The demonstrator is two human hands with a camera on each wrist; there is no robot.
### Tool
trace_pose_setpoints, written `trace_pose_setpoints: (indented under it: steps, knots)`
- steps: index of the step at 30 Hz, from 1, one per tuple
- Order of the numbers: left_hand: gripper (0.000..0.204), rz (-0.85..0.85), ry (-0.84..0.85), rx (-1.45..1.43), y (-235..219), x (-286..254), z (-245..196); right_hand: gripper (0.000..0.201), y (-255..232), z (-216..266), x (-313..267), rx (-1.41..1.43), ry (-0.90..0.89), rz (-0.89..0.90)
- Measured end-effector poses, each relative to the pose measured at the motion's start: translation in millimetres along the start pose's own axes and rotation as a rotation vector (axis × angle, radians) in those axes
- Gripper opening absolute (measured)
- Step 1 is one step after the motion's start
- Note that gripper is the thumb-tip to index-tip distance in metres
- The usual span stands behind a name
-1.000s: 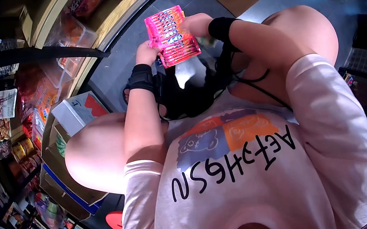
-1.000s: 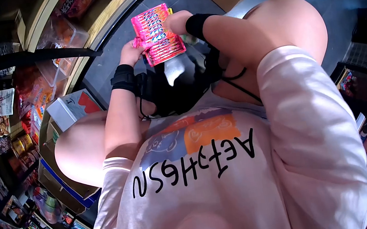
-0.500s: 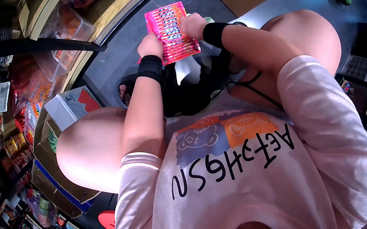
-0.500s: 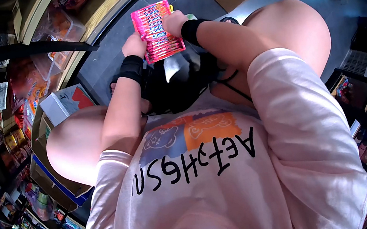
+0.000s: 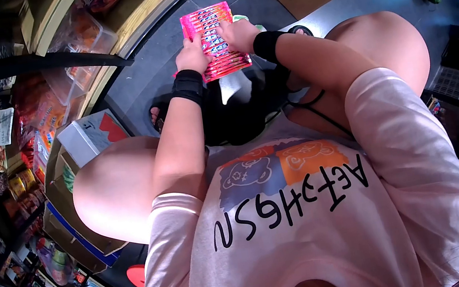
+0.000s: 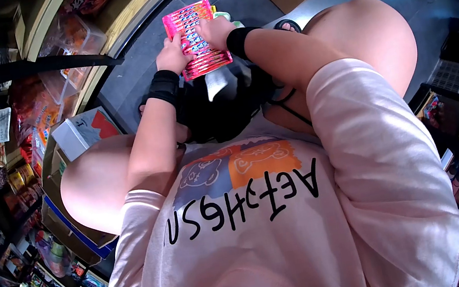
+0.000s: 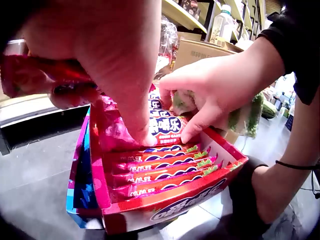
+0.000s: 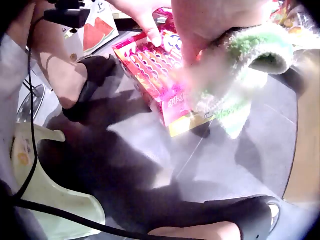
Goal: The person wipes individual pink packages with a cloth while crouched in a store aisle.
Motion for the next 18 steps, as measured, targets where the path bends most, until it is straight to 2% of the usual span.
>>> trace_pose_setpoints:
  steps: [4, 13, 18]
  knots:
    - [0.057, -0.012, -0.047, -0.005, 7, 4, 9, 0.042, 6, -3, -1, 0.033, 0.062, 0.051]
    - [0.052, -0.146, 0.062, 0.007, -7, -6, -8, 0.042, 5, -7, 4, 0.044, 0.053, 0.050]
    - [0.047, -0.060, 0.103, 0.058, 13, 4, -5, 0.042, 10, -5, 6, 0.073, -0.003, 0.072]
Point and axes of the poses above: each hand's wrist, its own x-axis towards the middle knuckle, its own y-axis out of the palm, z = x × y, the point moved 10 cm from there along x, towards the middle knuckle, and after that the axes turned 8 degrees about z, right-handed, at the moved point
